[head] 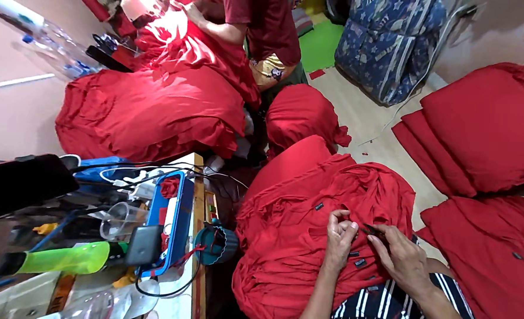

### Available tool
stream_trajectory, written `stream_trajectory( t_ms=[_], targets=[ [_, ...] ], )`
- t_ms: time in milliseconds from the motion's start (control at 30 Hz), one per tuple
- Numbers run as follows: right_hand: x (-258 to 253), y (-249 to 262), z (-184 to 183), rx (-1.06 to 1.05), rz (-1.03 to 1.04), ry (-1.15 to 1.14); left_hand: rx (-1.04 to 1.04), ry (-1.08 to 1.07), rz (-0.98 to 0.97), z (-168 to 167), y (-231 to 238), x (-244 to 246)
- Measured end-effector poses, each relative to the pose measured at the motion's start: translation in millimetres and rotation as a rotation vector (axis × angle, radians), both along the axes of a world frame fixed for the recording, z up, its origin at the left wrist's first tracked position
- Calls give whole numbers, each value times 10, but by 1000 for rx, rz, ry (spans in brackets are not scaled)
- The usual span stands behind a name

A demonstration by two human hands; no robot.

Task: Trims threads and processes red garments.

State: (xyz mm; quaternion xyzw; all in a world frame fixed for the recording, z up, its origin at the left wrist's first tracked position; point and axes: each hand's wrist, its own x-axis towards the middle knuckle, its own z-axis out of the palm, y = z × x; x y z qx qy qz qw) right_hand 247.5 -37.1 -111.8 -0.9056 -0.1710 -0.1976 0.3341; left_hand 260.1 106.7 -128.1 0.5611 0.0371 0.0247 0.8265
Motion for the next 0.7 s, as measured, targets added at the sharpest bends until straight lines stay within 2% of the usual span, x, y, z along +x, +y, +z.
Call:
stream_trajectory(
  t_ms=[400,533,700],
  targets=[
    [-3,-1,34,90,23,79,4,15,-11,13,2,6],
    [-9,-14,142,96,51,178,55,14,-29,16,4,13],
    [14,7,147,73,47,159,102,-8,-35,15,6,18]
  ],
)
